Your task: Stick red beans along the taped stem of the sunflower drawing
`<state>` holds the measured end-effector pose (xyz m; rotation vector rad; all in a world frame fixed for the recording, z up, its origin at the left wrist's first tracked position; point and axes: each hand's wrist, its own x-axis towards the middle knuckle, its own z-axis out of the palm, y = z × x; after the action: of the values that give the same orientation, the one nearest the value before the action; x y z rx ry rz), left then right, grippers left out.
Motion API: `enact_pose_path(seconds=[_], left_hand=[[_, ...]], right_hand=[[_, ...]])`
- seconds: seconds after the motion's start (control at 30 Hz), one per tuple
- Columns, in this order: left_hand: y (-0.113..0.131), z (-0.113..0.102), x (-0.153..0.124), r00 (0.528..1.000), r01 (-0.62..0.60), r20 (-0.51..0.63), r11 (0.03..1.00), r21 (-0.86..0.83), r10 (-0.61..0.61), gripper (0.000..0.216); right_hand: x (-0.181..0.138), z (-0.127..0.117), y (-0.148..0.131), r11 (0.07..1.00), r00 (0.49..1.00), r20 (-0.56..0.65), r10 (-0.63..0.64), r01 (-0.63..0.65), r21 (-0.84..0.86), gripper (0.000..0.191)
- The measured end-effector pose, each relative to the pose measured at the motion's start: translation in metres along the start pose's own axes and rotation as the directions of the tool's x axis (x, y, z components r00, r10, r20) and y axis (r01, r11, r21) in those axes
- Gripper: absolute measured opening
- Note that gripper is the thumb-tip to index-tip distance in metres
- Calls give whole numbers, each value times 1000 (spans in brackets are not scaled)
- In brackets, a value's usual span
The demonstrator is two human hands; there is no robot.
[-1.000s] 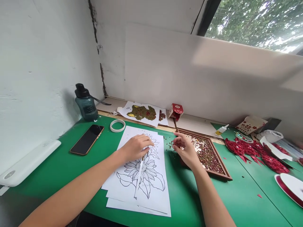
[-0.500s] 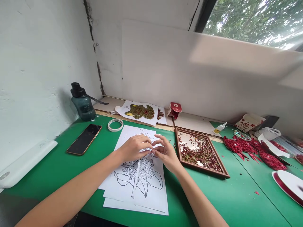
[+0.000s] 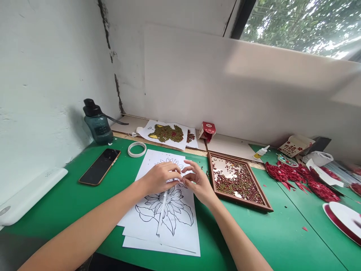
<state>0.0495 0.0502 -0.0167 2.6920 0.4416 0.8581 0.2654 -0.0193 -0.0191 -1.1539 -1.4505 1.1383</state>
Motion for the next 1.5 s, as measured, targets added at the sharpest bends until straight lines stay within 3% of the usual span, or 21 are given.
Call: enact_pose_path(seconds=[0.13,0.23,0.37,0.5,0.7,1.0,1.23,1.5], left_hand=[[-4,-9,0,993,60,103,997,42,-64,13],[-11,-23,-2,967,152,194,986,67,-162,16],[-16,-34,-6,925,267,261,961,74,-277,28],[-12,-32,-6,904,281,324,959,38,-278,38],[-6,-30,-5,891,299,353,954,12,-284,39],[-13,-21,-9,837,364,447,931,-26,-315,76],[-10,-23,-4,812,416,463,909,-32,-356,72],[-9,-24,-5,830,397,443,917,-41,-340,56]], right_hand=[[2,-22,-2,963,982,-168,-83,36,-265,48],[1,-51,-3,873,929,-340,-148,-39,-487,47],[-5,-95,0,783,855,-500,-142,-212,-585,51],[-11,-120,5,680,824,-557,-106,-349,-645,46],[-8,-112,9,709,869,-492,-56,-312,-632,43],[-7,-104,10,689,906,-421,-45,-277,-670,41],[-5,-96,11,677,920,-391,-34,-267,-686,38],[-7,-93,8,694,924,-382,-19,-263,-670,35]])
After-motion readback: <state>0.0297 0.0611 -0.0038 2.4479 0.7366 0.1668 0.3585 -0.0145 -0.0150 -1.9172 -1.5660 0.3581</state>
